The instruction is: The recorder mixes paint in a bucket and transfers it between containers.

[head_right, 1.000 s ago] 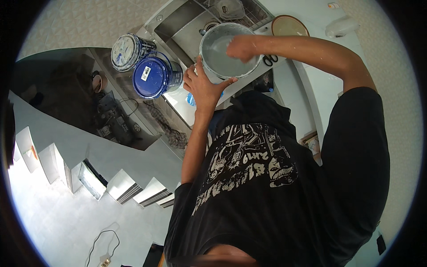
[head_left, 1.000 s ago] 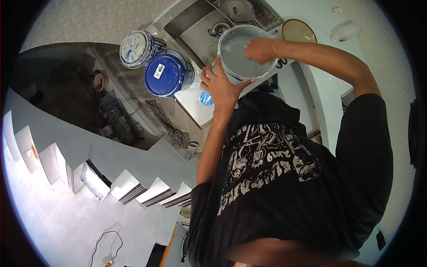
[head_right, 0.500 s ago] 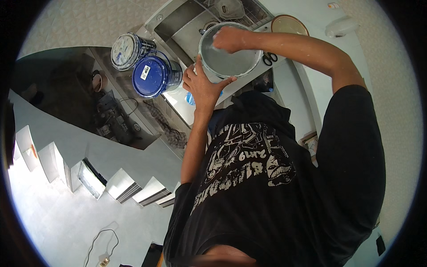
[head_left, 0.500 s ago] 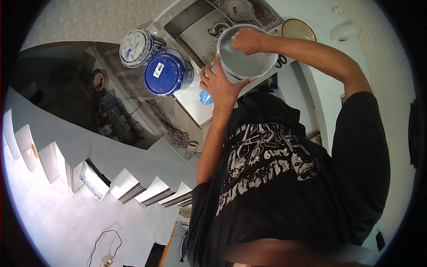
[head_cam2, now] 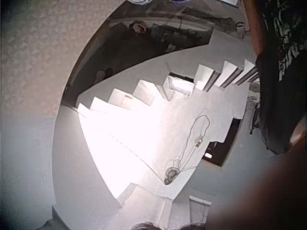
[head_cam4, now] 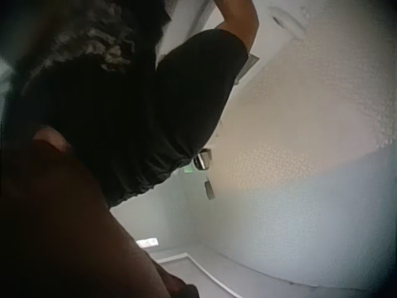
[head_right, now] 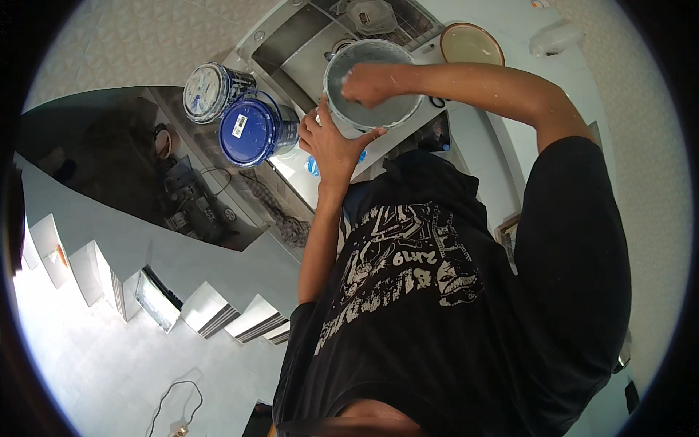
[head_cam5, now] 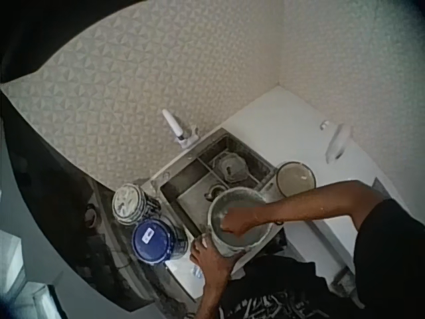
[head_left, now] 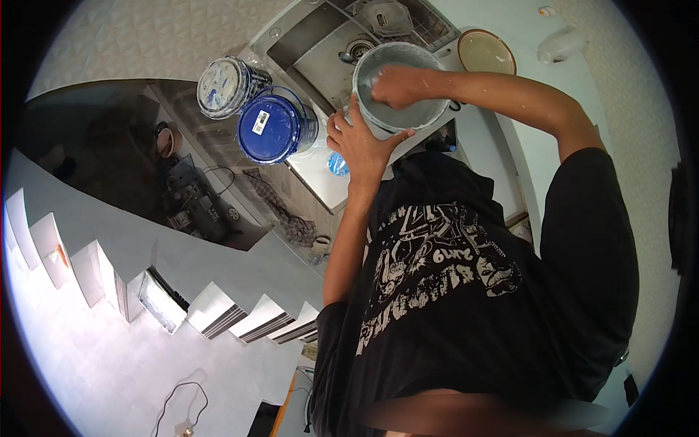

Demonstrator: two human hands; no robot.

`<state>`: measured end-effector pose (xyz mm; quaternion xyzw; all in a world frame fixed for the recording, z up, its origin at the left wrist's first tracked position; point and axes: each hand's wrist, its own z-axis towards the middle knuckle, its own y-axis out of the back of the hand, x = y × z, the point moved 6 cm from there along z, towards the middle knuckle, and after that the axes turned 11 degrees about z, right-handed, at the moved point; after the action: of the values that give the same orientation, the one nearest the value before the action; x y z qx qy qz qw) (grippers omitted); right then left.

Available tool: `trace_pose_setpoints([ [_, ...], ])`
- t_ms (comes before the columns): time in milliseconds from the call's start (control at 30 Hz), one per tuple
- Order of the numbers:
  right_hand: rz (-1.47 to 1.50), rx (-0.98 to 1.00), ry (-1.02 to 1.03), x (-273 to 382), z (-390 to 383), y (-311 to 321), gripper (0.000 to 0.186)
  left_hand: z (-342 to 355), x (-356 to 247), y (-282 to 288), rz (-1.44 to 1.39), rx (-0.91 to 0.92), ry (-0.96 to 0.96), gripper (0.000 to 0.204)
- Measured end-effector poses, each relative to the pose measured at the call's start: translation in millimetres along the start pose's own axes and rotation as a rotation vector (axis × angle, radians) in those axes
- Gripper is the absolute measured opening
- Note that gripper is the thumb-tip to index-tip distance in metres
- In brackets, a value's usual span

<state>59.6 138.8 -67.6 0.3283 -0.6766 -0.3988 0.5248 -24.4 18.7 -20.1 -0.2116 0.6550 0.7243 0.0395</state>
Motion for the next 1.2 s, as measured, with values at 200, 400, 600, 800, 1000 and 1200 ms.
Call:
trace_pose_setpoints([
  [200, -0.092, 0.169, -0.043, -29.3, -29.6, 6.9, 0.008, -0.6, -10.4, 3.0, 0.012, -0.039, -0.032, 0.121],
  [400, -0.078, 0.012, 0.01, -1.1, 5.3, 1.5, 0.009, -3.7, 0.3, -3.4, 0.044, 0.001, 0.01, 0.121],
  [600, -0.124, 0.263, -0.062, -17.5, -30.1, 2.0, 0.013, 2.4, -6.4, -0.3, -0.004, -0.022, 0.002, 0.125],
  [800, -0.097, 0.119, -0.048, -2.2, 10.2, -5.7, 0.014, 5.6, 5.4, -3.4, -0.004, -0.02, 0.043, 0.127],
  [1000, -0.167, 0.362, -0.072, -18.0, -37.2, -10.2, 0.013, -1.8, 3.2, -0.9, -0.006, 0.097, 0.105, 0.13],
  [1200, -0.194, 0.224, -0.058, -8.6, -17.2, -21.3, 0.012, -11.7, -4.2, 3.9, -0.08, 0.053, 0.051, 0.128],
])
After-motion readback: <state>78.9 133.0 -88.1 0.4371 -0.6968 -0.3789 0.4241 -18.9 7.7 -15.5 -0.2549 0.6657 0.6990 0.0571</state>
